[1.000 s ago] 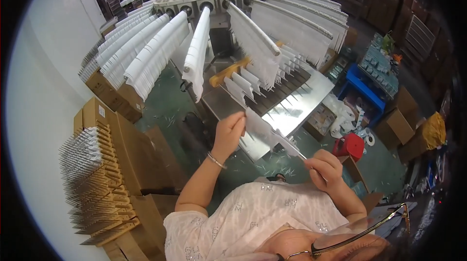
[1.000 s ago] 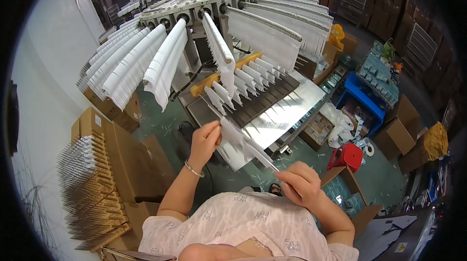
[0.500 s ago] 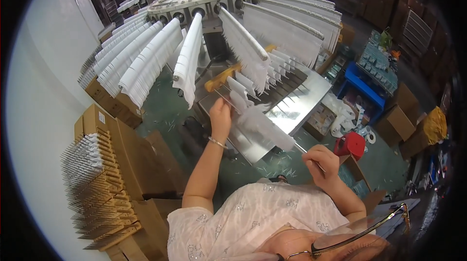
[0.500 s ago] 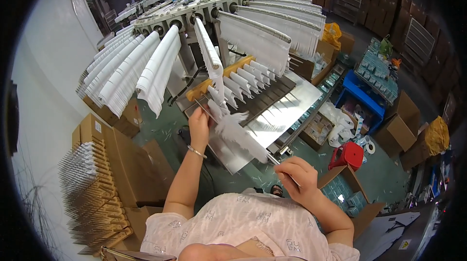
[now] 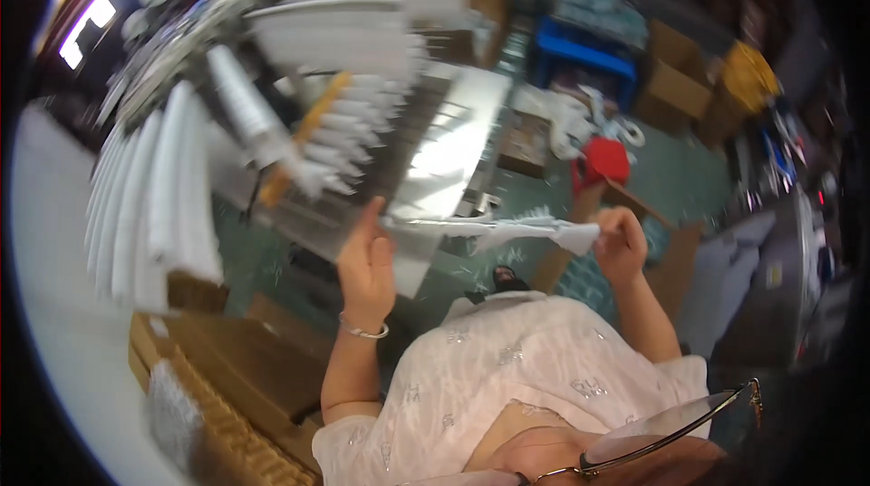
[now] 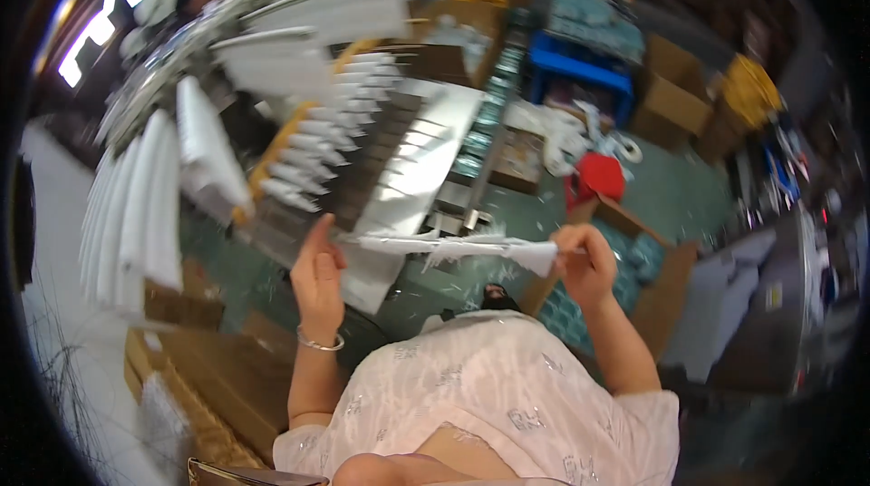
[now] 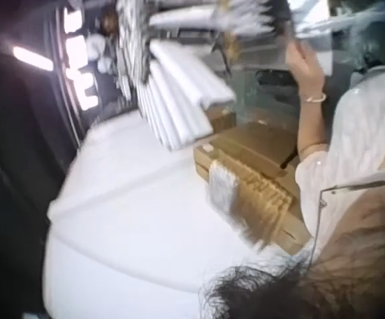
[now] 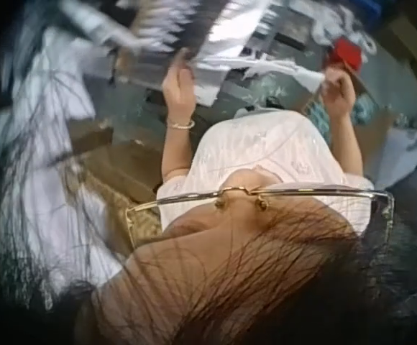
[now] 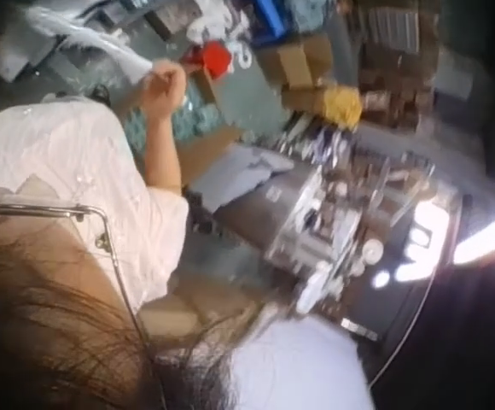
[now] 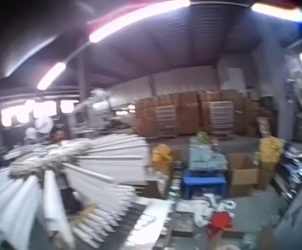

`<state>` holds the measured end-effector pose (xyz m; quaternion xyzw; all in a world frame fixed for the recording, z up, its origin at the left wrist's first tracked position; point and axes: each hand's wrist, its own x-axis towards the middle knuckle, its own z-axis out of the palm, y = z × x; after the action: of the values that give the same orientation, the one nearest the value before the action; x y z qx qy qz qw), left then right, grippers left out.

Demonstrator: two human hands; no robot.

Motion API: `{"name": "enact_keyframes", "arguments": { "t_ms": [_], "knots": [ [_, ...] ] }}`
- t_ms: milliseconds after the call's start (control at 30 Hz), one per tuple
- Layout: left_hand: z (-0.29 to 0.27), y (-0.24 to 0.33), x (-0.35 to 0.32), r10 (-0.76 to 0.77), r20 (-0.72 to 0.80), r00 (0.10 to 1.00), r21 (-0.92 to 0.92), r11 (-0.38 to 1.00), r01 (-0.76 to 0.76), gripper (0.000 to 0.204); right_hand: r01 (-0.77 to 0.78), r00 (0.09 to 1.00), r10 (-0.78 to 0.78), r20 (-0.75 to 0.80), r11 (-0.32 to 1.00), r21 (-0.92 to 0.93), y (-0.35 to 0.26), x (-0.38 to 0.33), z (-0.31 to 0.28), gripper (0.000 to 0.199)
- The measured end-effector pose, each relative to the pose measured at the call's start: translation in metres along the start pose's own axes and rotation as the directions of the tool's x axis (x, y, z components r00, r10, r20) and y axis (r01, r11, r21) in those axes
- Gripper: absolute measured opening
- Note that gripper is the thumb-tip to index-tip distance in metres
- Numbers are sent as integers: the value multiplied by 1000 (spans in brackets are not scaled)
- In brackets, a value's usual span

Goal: Operating a tube processing machine and manually packaging the products into cardboard boxes.

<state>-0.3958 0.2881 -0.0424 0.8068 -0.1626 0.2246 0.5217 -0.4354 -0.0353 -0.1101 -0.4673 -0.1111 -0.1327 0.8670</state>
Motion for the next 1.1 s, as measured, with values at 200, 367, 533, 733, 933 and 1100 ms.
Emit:
{"name": "enact_keyframes", "arguments": {
  "t_ms": [200,367,533,733,933,1100],
  "knots": [
    [23,-16,35,-60,743,666,69,998,13,23,-90,994,87,60,994,56,-21,37,-32,23],
    [73,-17,49,-195,977,89,58,636,769,24,-105,983,141,118,957,-271,-23,133,-64,16],
    [128,-25,89,-281,920,275,-103,505,857,21,241,968,-143,205,750,-616,-30,273,-59,24],
    [265,-41,173,-400,631,665,-491,459,741,23,404,915,-372,157,844,-354,39,319,-144,5],
    [388,-50,260,-467,325,822,-705,461,540,27,276,947,-194,258,902,-333,86,340,-128,21],
    [420,-58,305,-362,219,906,-471,774,423,24,167,985,-153,76,955,-246,71,421,-143,10]
  ]
}}
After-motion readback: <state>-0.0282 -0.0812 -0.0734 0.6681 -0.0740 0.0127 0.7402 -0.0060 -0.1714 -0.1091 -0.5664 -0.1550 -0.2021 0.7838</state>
